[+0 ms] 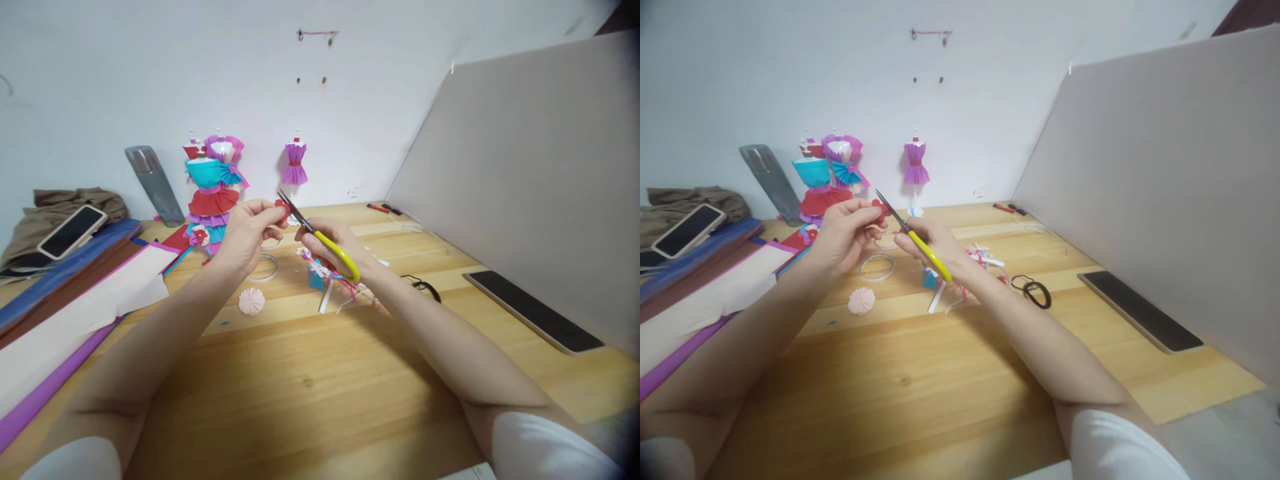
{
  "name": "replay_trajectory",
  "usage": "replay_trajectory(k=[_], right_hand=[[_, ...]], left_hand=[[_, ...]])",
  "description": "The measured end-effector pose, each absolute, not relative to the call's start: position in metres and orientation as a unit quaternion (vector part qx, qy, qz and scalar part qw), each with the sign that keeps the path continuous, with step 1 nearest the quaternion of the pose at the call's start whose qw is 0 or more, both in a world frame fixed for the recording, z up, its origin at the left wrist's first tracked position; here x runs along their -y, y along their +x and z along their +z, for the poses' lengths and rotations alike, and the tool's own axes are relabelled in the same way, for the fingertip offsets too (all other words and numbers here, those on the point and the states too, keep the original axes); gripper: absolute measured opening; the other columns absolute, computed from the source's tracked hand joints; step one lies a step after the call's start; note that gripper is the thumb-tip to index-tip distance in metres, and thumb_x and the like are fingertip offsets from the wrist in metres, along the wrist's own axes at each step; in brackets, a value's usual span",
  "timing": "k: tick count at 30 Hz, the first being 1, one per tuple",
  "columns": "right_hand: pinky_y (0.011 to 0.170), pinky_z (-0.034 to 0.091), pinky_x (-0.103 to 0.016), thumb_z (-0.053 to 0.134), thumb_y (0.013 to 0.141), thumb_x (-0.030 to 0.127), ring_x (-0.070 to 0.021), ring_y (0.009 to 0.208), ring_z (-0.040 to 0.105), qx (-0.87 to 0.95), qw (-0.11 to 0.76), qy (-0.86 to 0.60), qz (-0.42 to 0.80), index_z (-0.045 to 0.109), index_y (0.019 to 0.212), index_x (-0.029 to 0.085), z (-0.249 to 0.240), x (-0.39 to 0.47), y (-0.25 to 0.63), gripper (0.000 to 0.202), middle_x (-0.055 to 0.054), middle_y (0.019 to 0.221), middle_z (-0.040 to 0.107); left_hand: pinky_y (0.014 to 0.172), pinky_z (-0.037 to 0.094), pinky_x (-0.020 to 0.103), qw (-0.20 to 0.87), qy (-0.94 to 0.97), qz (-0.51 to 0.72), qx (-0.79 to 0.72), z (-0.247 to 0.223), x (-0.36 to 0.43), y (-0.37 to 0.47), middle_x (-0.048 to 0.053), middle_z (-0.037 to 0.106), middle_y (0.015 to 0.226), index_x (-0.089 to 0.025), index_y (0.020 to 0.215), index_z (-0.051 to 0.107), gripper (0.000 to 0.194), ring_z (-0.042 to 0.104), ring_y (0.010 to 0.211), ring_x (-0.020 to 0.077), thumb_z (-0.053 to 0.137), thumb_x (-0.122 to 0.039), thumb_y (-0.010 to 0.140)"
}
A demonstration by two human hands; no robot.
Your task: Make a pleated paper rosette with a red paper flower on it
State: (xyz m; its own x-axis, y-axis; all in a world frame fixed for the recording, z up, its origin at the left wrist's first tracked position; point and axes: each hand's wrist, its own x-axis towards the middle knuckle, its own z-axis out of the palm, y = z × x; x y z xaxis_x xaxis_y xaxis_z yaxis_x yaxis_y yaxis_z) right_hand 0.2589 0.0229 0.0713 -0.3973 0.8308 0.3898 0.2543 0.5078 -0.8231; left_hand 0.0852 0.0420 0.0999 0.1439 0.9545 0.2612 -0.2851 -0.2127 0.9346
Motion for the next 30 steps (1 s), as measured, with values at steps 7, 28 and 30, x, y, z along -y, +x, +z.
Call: replay_trajectory(k=[7, 28, 30], right_hand=[[0.044, 0.029, -0.022, 0.054, 0.086, 0.06, -0.0081, 0.05, 0.035, 0.766, 0.41, -0.352, 0.348, 0.052, 0.079, 0.019, 0.074, -0.022, 0.26, 0.042, 0.006, 0.058, 0.039], [0.036, 0.034, -0.022, 0.055, 0.088, 0.057, -0.0075, 0.041, 0.044, 0.726, 0.457, -0.339, 0.386, 0.055, 0.086, 0.019, 0.069, -0.027, 0.266, 0.037, 0.004, 0.059, 0.051], [0.039, 0.037, -0.023, 0.059, 0.086, 0.055, -0.0085, 0.045, 0.049, 0.718, 0.475, -0.331, 0.387, 0.056, 0.088, 0.019, 0.07, -0.027, 0.263, 0.036, 0.003, 0.065, 0.055]], left_hand=[[0.048, 0.044, 0.02, 0.534, 0.542, 0.562, -0.325, 0.103, -0.043, 0.082, 0.001, 0.061, 0.056, -0.015, 0.056, 0.061, 0.017, 0.055, 0.051, 0.0092, 0.075, -0.024, 0.058], [0.048, 0.044, 0.018, 0.566, 0.563, 0.514, -0.314, 0.11, -0.046, 0.073, 0.003, 0.064, 0.06, -0.013, 0.059, 0.064, 0.019, 0.058, 0.055, 0.0095, 0.08, -0.024, 0.057], [0.049, 0.043, 0.019, 0.567, 0.564, 0.511, -0.314, 0.109, -0.044, 0.075, 0.003, 0.065, 0.062, -0.012, 0.061, 0.065, 0.02, 0.058, 0.057, 0.0096, 0.08, -0.025, 0.057]])
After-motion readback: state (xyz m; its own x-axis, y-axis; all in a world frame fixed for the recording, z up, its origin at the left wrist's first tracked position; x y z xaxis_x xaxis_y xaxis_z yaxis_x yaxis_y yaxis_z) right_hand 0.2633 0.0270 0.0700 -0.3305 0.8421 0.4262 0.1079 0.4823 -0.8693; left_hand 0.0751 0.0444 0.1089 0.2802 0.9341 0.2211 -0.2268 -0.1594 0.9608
